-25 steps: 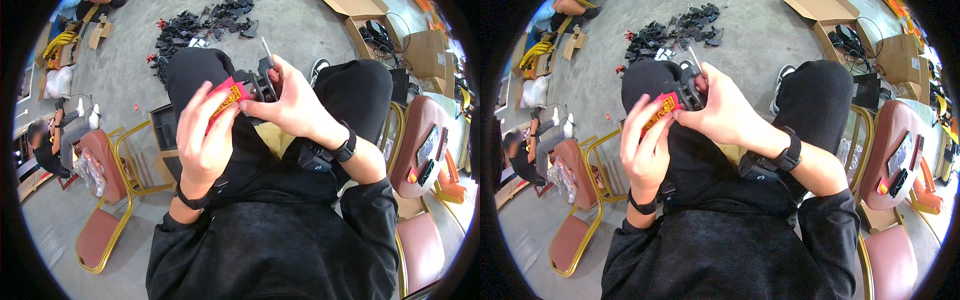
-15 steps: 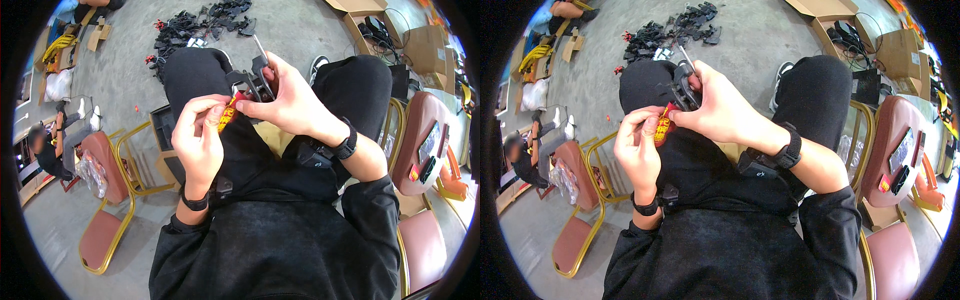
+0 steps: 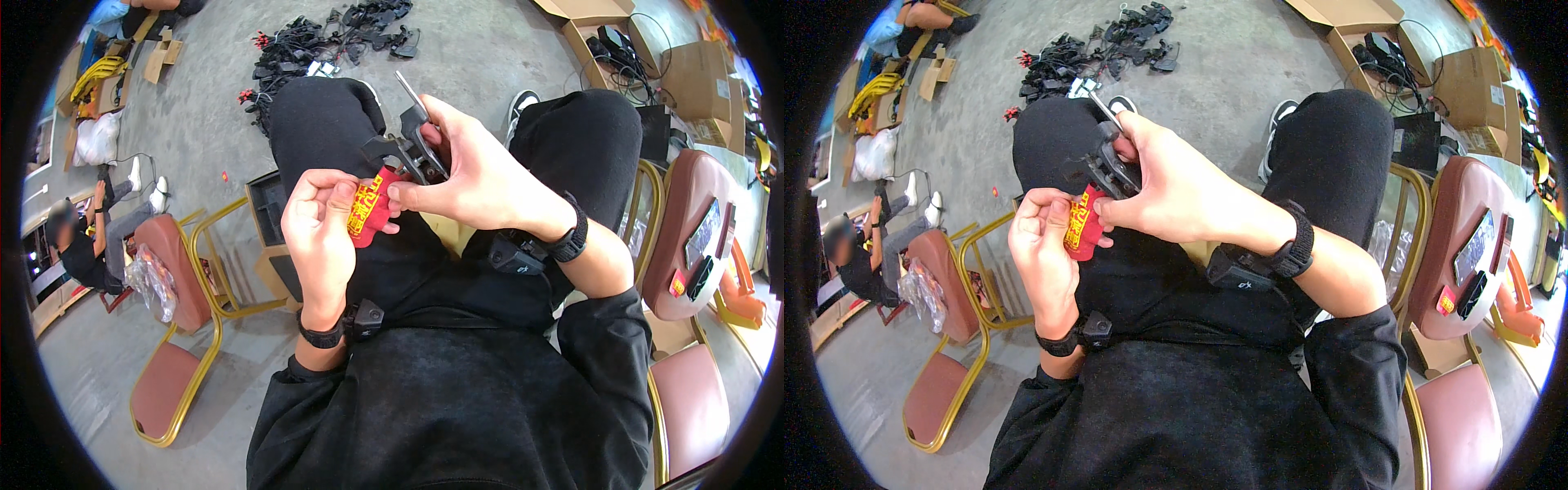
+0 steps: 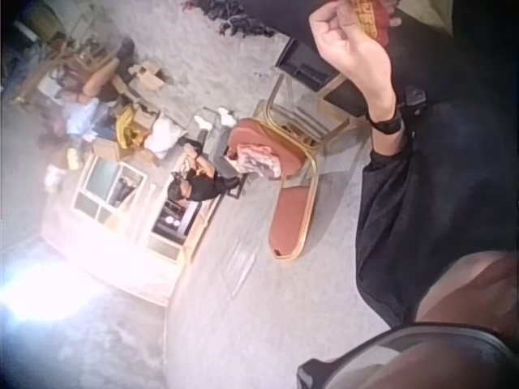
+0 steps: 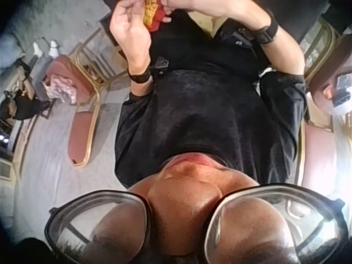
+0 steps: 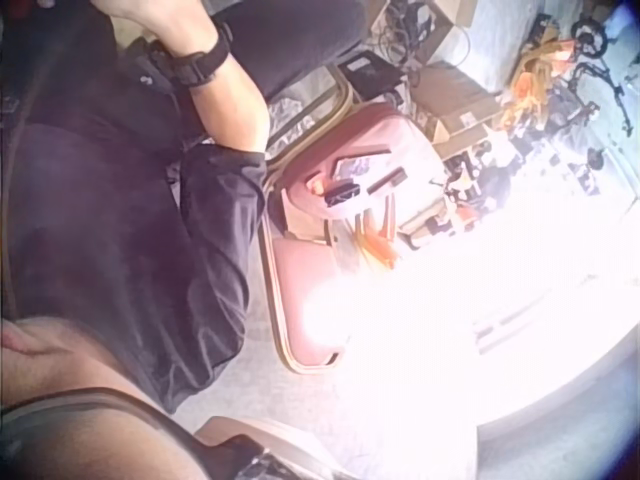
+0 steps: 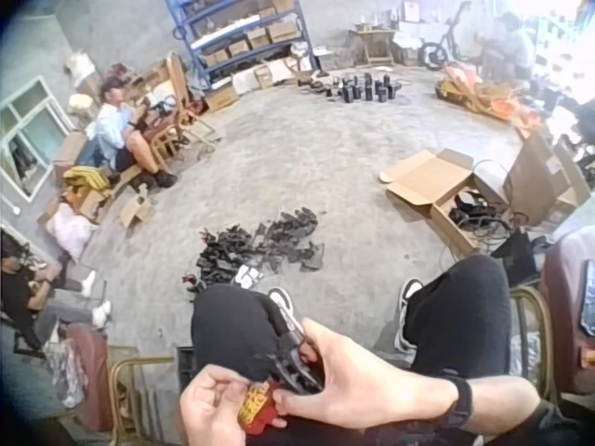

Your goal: Repairing a small electronic component using a hex key and applying a sticker.

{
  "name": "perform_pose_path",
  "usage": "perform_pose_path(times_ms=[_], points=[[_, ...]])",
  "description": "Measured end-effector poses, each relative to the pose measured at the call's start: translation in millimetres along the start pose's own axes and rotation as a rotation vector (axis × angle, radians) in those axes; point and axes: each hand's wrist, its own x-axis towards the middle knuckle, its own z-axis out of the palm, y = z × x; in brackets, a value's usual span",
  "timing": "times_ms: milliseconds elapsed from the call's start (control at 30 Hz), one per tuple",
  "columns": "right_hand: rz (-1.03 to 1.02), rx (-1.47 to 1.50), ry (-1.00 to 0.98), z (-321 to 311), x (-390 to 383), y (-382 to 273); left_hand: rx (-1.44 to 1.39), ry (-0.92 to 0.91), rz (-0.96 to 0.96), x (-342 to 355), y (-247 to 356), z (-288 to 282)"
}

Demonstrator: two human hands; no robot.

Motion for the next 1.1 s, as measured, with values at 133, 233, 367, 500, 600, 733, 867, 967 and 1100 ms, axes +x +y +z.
perform_pose_path(times_ms=[133, 233, 367, 500, 600, 733, 867, 967, 1100], points=[[0.008, 0.058, 0.013, 1.0, 2.6, 2.8, 0.218, -0.052, 0.175, -1.5, 0.1, 2.5], [0.006, -0.030, 0.017, 0.4, 2.8, 1.9, 0.444, -0.109, 0.291, -1.2, 1.0, 1.7], [0.058, 0.149, 0.003, 2.1, 0.6, 0.3, 0.460, -0.100, 0.221, -5.7, 6.6, 0.0], [0.054, -0.010, -0.016, 5.8, -1.7, 3.4, 0.446, -0.116, 0.133, -9.3, 8.7, 5.7], [0.071, 0.060, -0.046, 11.2, -3.7, 7.1, 0.685, -0.072, 0.148, -9.3, 11.5, 5.2], [-0.058, 0.137, -0.054, 14.2, -7.0, 8.7, 0.265, -0.040, 0.065, -9.3, 6.9, 2.1], [0.006, 0.266, -0.109, 14.7, -7.7, 6.4, -0.014, -0.069, -0.026, -5.0, 0.4, -4.0], [-0.123, 0.378, -0.113, 15.6, -7.7, 3.8, -0.198, -0.056, -0.103, -0.2, 0.7, -5.0], [-0.130, 0.396, -0.154, 8.6, -13.7, 0.7, -0.134, 0.127, -0.046, 10.3, 4.2, -7.9]])
